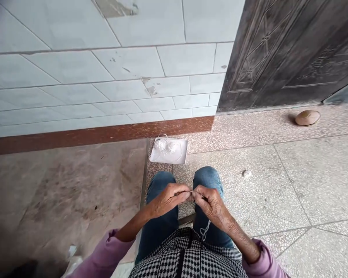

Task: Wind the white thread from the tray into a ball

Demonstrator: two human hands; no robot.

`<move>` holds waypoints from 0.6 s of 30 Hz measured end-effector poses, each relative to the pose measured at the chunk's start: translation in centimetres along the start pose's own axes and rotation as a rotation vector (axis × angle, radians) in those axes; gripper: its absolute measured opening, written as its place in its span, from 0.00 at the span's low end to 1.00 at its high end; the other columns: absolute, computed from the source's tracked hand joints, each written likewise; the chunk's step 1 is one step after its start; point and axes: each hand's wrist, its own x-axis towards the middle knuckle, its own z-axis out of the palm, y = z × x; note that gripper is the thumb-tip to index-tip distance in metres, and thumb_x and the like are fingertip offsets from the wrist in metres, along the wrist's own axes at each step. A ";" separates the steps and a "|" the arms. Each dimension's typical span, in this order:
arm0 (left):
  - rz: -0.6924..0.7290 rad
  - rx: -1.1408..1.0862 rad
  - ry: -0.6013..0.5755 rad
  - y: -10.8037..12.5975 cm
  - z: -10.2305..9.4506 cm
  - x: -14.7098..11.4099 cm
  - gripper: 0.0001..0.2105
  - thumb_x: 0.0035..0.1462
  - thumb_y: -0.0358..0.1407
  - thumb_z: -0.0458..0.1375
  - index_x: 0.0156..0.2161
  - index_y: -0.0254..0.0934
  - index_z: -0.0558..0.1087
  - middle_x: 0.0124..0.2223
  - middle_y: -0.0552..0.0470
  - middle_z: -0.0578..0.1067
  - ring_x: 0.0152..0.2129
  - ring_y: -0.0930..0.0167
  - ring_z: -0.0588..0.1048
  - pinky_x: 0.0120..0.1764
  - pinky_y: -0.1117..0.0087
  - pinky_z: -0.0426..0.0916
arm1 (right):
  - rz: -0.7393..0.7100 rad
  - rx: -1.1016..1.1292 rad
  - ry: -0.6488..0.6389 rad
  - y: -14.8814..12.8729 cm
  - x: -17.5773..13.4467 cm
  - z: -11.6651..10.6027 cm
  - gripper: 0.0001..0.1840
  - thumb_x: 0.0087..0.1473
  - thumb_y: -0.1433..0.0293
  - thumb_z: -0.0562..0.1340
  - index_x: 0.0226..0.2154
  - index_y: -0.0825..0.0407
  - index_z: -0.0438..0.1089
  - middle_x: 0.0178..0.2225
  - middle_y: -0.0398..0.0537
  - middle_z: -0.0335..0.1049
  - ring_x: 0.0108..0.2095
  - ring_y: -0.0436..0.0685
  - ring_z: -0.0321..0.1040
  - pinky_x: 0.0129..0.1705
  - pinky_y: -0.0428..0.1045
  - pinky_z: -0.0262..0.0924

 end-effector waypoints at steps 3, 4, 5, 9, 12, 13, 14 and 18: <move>-0.051 0.014 -0.017 -0.2 0.4 -1.0 0.15 0.69 0.42 0.55 0.35 0.39 0.80 0.32 0.49 0.79 0.29 0.69 0.72 0.35 0.67 0.67 | -0.019 -0.048 -0.030 0.7 -1.1 0.3 0.31 0.74 0.45 0.52 0.34 0.51 0.75 0.30 0.45 0.73 0.31 0.53 0.66 0.38 0.48 0.65; -0.062 0.005 -0.020 -0.3 0.5 -1.2 0.16 0.69 0.43 0.54 0.34 0.38 0.79 0.32 0.50 0.78 0.27 0.69 0.72 0.34 0.67 0.66 | -0.032 -0.068 -0.040 0.7 -1.4 0.4 0.32 0.75 0.45 0.52 0.35 0.52 0.75 0.30 0.45 0.73 0.31 0.52 0.66 0.38 0.48 0.65; -0.071 -0.007 -0.023 -0.4 0.7 -1.5 0.17 0.69 0.45 0.54 0.33 0.38 0.79 0.31 0.50 0.78 0.26 0.70 0.71 0.32 0.68 0.66 | -0.045 -0.090 -0.049 0.6 -1.6 0.4 0.32 0.75 0.46 0.51 0.35 0.52 0.76 0.30 0.45 0.73 0.31 0.52 0.66 0.38 0.48 0.64; -0.093 -0.028 -0.032 -0.8 1.1 -2.0 0.20 0.67 0.51 0.55 0.33 0.38 0.79 0.24 0.53 0.71 0.19 0.72 0.65 0.27 0.68 0.62 | -0.118 -0.170 -0.076 0.0 -2.2 0.5 0.32 0.77 0.48 0.49 0.35 0.52 0.75 0.31 0.46 0.74 0.31 0.52 0.66 0.38 0.48 0.62; -0.094 0.039 -0.003 -0.7 1.2 -2.2 0.20 0.66 0.52 0.57 0.34 0.38 0.81 0.23 0.53 0.71 0.19 0.70 0.65 0.27 0.67 0.62 | -0.142 -0.272 -0.088 -0.2 -2.4 0.4 0.32 0.77 0.49 0.48 0.33 0.51 0.72 0.31 0.46 0.74 0.29 0.52 0.66 0.36 0.48 0.59; -0.081 0.074 0.011 -0.6 1.1 -2.2 0.19 0.66 0.51 0.58 0.34 0.40 0.82 0.25 0.52 0.73 0.21 0.69 0.68 0.29 0.66 0.63 | -0.153 -0.322 -0.081 -0.3 -2.4 0.3 0.31 0.78 0.50 0.47 0.32 0.51 0.70 0.30 0.46 0.73 0.29 0.52 0.65 0.34 0.48 0.58; -0.064 0.110 0.025 -0.4 1.1 -2.2 0.17 0.65 0.50 0.59 0.34 0.41 0.83 0.27 0.50 0.75 0.24 0.67 0.70 0.31 0.64 0.64 | -0.172 -0.374 -0.069 -0.2 -2.4 0.3 0.31 0.78 0.51 0.47 0.30 0.50 0.68 0.29 0.45 0.72 0.28 0.52 0.64 0.33 0.49 0.57; -0.011 0.189 0.049 0.0 0.9 -2.0 0.14 0.63 0.47 0.62 0.30 0.44 0.83 0.32 0.46 0.81 0.32 0.61 0.76 0.38 0.59 0.68 | -0.233 -0.510 -0.019 -0.2 -2.4 0.3 0.27 0.78 0.57 0.47 0.30 0.48 0.67 0.27 0.45 0.72 0.26 0.54 0.66 0.31 0.51 0.56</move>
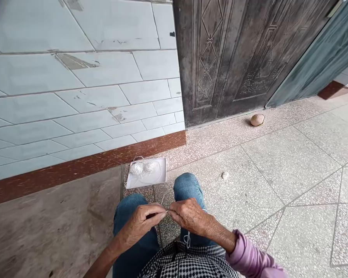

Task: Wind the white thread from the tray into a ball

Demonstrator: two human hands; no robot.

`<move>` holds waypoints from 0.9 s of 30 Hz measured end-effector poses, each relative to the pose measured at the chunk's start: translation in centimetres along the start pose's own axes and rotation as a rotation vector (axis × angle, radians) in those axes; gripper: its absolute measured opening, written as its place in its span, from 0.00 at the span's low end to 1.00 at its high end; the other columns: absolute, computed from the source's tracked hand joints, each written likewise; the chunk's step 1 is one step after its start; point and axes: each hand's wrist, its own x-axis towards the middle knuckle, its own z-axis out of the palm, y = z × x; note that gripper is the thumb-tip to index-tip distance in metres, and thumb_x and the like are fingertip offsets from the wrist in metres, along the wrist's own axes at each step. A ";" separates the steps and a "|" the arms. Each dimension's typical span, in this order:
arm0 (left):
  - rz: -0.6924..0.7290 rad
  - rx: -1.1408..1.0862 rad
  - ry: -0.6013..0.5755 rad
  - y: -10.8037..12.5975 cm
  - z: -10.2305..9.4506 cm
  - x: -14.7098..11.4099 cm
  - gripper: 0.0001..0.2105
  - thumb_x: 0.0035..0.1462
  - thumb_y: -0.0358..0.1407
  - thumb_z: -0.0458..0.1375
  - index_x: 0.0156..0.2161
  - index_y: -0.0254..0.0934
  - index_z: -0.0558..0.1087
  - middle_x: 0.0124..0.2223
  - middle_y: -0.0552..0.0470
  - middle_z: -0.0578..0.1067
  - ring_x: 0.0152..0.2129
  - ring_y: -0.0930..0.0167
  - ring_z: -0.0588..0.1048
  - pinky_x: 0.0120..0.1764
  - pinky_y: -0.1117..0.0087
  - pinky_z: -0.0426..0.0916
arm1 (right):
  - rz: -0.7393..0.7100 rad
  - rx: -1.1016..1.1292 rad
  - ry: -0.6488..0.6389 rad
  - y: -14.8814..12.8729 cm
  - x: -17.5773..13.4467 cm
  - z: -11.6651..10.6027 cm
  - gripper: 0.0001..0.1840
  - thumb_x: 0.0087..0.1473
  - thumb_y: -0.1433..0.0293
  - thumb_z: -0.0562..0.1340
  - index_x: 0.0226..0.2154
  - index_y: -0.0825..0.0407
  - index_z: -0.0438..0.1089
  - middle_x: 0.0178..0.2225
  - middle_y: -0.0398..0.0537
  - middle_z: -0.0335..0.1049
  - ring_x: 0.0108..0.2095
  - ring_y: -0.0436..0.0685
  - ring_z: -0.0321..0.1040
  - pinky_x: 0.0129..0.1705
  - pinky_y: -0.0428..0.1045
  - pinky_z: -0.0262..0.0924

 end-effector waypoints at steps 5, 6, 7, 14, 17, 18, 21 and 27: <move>-0.140 -0.130 -0.072 -0.7 -0.1 0.6 0.22 0.60 0.56 0.62 0.33 0.38 0.81 0.26 0.50 0.76 0.20 0.70 0.68 0.25 0.69 0.62 | -0.022 -0.108 0.023 -0.1 0.2 -0.1 0.20 0.75 0.66 0.52 0.33 0.49 0.73 0.29 0.48 0.76 0.28 0.59 0.73 0.31 0.53 0.59; -0.175 -0.179 -0.106 -0.8 -0.2 0.8 0.25 0.61 0.60 0.60 0.34 0.37 0.79 0.26 0.51 0.75 0.18 0.72 0.66 0.22 0.70 0.60 | -0.035 -0.133 0.024 -0.1 0.3 -0.2 0.19 0.75 0.67 0.53 0.34 0.49 0.74 0.30 0.49 0.76 0.28 0.60 0.74 0.31 0.53 0.60; -0.197 -0.215 -0.133 -0.9 -0.2 1.0 0.27 0.61 0.62 0.59 0.33 0.36 0.78 0.26 0.51 0.74 0.17 0.73 0.66 0.21 0.71 0.59 | -0.049 -0.157 0.028 0.0 0.5 -0.3 0.18 0.74 0.68 0.53 0.35 0.50 0.74 0.30 0.50 0.77 0.28 0.60 0.75 0.31 0.54 0.61; -0.113 -0.229 -0.124 2.0 -0.3 1.4 0.22 0.67 0.54 0.58 0.35 0.35 0.76 0.18 0.60 0.62 0.16 0.76 0.58 0.22 0.73 0.54 | -0.108 -0.044 0.041 0.5 1.0 -2.7 0.22 0.77 0.64 0.50 0.38 0.52 0.75 0.33 0.52 0.76 0.32 0.56 0.72 0.37 0.51 0.65; 0.022 -0.088 0.027 2.7 0.0 1.9 0.17 0.70 0.47 0.57 0.39 0.35 0.79 0.22 0.58 0.68 0.18 0.75 0.64 0.23 0.74 0.57 | -0.060 0.179 0.117 1.4 1.6 -3.3 0.19 0.75 0.60 0.55 0.36 0.51 0.73 0.33 0.49 0.73 0.33 0.53 0.68 0.37 0.49 0.63; 0.115 0.038 0.138 2.7 0.1 2.0 0.14 0.71 0.43 0.57 0.40 0.36 0.79 0.25 0.55 0.73 0.22 0.74 0.69 0.25 0.73 0.62 | -0.016 0.308 0.137 1.6 1.8 -3.2 0.18 0.73 0.59 0.58 0.34 0.51 0.73 0.30 0.46 0.70 0.30 0.52 0.65 0.34 0.48 0.62; 0.448 0.519 0.411 2.4 0.7 2.2 0.10 0.72 0.31 0.54 0.42 0.37 0.79 0.32 0.51 0.81 0.28 0.72 0.77 0.32 0.72 0.70 | 0.157 0.888 0.076 1.3 2.6 -2.7 0.19 0.69 0.55 0.63 0.30 0.49 0.68 0.19 0.34 0.50 0.19 0.47 0.45 0.20 0.44 0.47; 0.780 0.941 0.699 1.7 0.1 1.4 0.08 0.71 0.23 0.55 0.47 0.35 0.76 0.29 0.54 0.80 0.24 0.72 0.75 0.31 0.71 0.70 | 0.297 1.467 -0.045 0.8 2.2 -2.0 0.22 0.62 0.53 0.71 0.28 0.49 0.66 0.20 0.29 0.36 0.18 0.44 0.30 0.14 0.40 0.38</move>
